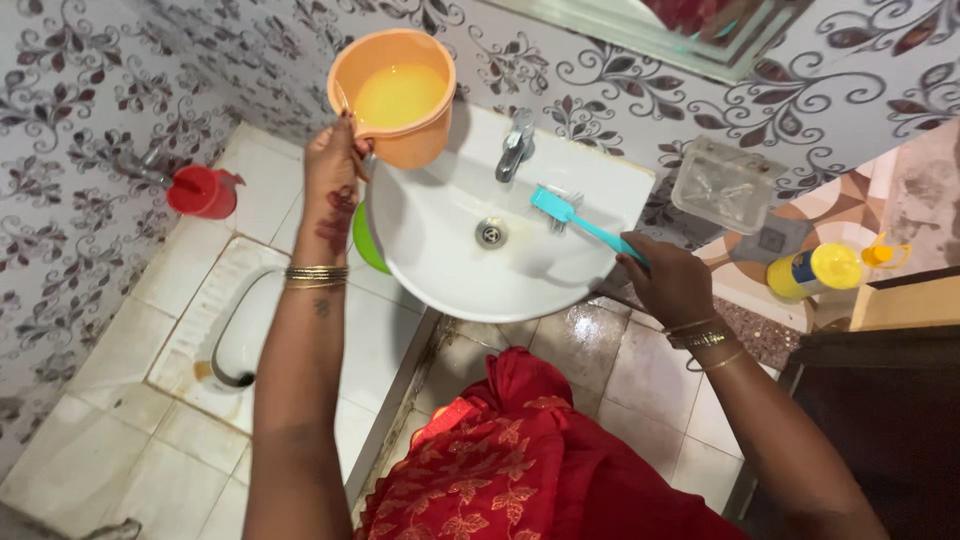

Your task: The person cleans a sink by using a toothbrush to scrub the surface and around the drain, and then pours water from a bucket over the area.

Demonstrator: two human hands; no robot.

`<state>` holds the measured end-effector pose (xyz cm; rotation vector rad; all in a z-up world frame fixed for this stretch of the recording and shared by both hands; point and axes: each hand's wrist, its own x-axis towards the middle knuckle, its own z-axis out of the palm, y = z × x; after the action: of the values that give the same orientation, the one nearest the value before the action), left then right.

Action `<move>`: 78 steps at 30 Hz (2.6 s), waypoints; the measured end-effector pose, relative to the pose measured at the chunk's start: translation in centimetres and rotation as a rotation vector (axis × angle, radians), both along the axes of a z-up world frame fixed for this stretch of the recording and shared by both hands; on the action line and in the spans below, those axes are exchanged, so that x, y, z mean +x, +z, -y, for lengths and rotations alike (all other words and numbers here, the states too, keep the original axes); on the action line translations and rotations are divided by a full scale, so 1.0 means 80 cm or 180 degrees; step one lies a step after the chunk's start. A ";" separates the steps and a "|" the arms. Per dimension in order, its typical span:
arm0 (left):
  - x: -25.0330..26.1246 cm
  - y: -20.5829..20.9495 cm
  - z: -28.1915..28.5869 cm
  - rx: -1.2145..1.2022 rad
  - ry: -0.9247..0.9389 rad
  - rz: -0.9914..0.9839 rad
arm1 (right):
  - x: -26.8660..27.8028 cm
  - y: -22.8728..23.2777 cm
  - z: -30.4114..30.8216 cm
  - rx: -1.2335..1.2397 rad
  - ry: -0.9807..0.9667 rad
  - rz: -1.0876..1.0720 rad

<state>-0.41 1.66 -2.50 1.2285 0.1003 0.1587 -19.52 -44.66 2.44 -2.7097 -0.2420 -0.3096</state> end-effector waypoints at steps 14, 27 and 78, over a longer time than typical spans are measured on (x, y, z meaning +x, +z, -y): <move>0.051 -0.100 0.105 -0.0134 0.0473 -0.0022 | 0.009 -0.005 0.016 -0.0068 -0.0910 -0.0360; 0.018 -0.091 0.140 -0.0216 0.0688 0.0331 | 0.178 -0.062 -0.038 -0.0017 -0.0334 -0.0024; 0.020 -0.104 0.195 0.0494 0.0976 0.0118 | 0.087 -0.072 0.030 -0.0736 -0.0403 0.0175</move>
<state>1.16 -13.93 -10.84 1.3596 0.2480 0.4630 -12.55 -47.10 -3.30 -2.9545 -0.1282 -0.4163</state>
